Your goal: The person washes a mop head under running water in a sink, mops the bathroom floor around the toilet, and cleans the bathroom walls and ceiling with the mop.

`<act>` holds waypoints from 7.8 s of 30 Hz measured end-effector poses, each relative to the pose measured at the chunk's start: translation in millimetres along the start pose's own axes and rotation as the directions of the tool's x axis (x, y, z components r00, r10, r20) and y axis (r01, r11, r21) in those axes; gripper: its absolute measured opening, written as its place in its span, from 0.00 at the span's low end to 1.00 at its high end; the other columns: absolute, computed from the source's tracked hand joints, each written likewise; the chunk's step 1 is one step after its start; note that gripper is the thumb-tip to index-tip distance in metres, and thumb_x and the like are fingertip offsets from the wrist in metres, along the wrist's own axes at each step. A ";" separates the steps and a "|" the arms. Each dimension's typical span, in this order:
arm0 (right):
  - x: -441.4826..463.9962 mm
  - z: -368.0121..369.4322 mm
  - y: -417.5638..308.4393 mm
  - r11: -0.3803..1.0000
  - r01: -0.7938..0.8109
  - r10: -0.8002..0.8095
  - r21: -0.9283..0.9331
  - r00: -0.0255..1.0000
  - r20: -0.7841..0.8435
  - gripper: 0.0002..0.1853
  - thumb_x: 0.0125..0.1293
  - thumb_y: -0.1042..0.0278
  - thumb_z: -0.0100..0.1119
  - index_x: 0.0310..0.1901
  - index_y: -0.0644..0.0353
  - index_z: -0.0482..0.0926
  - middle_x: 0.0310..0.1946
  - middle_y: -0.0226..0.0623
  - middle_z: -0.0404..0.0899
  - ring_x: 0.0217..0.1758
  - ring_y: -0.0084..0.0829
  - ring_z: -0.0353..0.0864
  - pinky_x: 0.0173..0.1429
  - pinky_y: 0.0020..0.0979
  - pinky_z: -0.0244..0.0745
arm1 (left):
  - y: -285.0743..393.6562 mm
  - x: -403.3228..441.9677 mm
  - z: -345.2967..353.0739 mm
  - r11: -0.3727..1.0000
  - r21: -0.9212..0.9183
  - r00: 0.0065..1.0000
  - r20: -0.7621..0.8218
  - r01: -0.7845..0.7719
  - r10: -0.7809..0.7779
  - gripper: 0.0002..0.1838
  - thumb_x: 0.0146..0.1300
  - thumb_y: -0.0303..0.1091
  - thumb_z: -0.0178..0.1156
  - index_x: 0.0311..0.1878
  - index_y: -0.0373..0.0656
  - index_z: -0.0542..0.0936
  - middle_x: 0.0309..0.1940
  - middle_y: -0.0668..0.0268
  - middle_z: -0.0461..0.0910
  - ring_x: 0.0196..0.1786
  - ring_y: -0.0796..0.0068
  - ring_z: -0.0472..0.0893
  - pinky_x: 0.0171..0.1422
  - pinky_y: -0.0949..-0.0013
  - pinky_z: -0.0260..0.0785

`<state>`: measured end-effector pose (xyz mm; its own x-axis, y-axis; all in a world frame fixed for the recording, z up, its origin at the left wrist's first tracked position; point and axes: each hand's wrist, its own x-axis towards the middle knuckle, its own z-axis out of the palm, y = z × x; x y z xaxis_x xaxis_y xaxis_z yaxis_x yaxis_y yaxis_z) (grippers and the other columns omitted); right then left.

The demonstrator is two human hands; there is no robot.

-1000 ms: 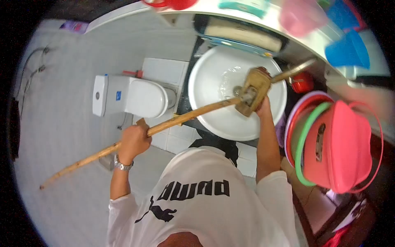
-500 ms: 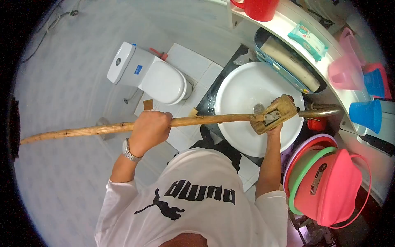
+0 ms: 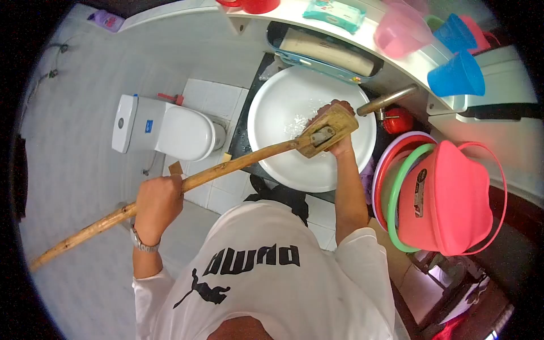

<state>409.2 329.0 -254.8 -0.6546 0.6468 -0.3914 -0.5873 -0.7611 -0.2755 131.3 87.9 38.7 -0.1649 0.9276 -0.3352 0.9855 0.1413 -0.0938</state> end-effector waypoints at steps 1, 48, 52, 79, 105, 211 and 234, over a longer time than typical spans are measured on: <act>4.2 -12.0 4.5 1.000 0.009 -0.009 0.005 1.000 -0.002 0.15 0.69 0.49 0.47 0.42 0.51 0.73 0.39 0.32 0.75 0.45 0.34 0.77 0.60 0.45 0.72 | -0.1 -0.3 0.3 1.000 0.025 1.000 0.011 0.003 -0.003 0.03 0.47 0.23 0.58 0.21 0.40 0.76 0.17 0.56 0.76 0.23 0.56 0.79 0.28 0.60 0.70; 46.0 -40.8 60.5 0.988 0.130 -0.142 -0.085 0.978 -0.155 0.13 0.66 0.62 0.45 0.24 0.56 0.69 0.20 0.36 0.68 0.28 0.34 0.69 0.37 0.35 0.68 | -23.1 -23.9 37.5 0.999 -0.001 0.998 0.028 0.049 -0.049 0.02 0.47 0.24 0.59 0.24 0.42 0.77 0.18 0.58 0.77 0.24 0.58 0.80 0.28 0.60 0.71; 58.4 -64.5 60.7 0.975 0.140 -0.147 -0.170 0.989 -0.032 0.10 0.67 0.62 0.47 0.33 0.59 0.69 0.31 0.41 0.71 0.37 0.37 0.71 0.45 0.39 0.69 | -27.1 -22.2 36.1 0.999 0.004 0.999 0.009 0.042 -0.042 0.02 0.49 0.25 0.58 0.23 0.43 0.77 0.17 0.59 0.77 0.23 0.59 0.80 0.27 0.60 0.70; 23.8 9.3 34.9 0.912 -0.065 0.118 -0.405 0.987 0.108 0.14 0.69 0.62 0.47 0.25 0.55 0.67 0.21 0.31 0.65 0.29 0.29 0.64 0.39 0.33 0.65 | -39.3 -32.1 50.7 1.000 0.027 0.999 -0.054 -0.001 0.003 0.04 0.49 0.30 0.63 0.21 0.48 0.81 0.18 0.70 0.79 0.25 0.70 0.82 0.25 0.68 0.69; -11.5 74.7 48.5 0.979 0.016 0.112 -0.203 0.793 0.599 0.24 0.70 0.49 0.42 0.58 0.56 0.73 0.65 0.45 0.64 0.62 0.31 0.68 0.72 0.37 0.57 | -39.7 -45.5 28.8 0.963 0.265 0.986 -0.144 -0.038 0.079 0.07 0.51 0.28 0.60 0.26 0.47 0.70 0.17 0.68 0.70 0.21 0.69 0.74 0.28 0.65 0.65; 14.6 -23.1 105.2 0.770 0.048 -0.334 -0.636 0.880 -0.338 0.35 0.70 0.37 0.45 0.56 0.67 0.73 0.53 0.42 0.76 0.53 0.32 0.75 0.59 0.32 0.67 | -40.5 -33.2 47.3 0.978 0.198 0.997 0.017 0.069 -0.074 0.30 0.55 0.62 0.60 0.18 0.41 0.74 0.13 0.55 0.74 0.19 0.55 0.76 0.24 0.60 0.67; 41.0 -33.3 116.4 0.578 0.038 -0.455 -0.815 0.845 -0.283 0.31 0.70 0.43 0.45 0.38 0.73 0.79 0.32 0.50 0.80 0.37 0.39 0.78 0.46 0.39 0.70 | -54.5 -38.8 51.1 0.958 0.236 0.987 -0.037 0.161 -0.157 0.30 0.54 0.63 0.62 0.19 0.40 0.75 0.14 0.56 0.75 0.19 0.53 0.76 0.24 0.58 0.67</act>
<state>329.9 265.2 -332.1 -0.1514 0.8782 -0.4536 0.0236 -0.4556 -0.8899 82.0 26.6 8.9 -0.3161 0.9060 -0.2816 0.9083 0.2033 -0.3656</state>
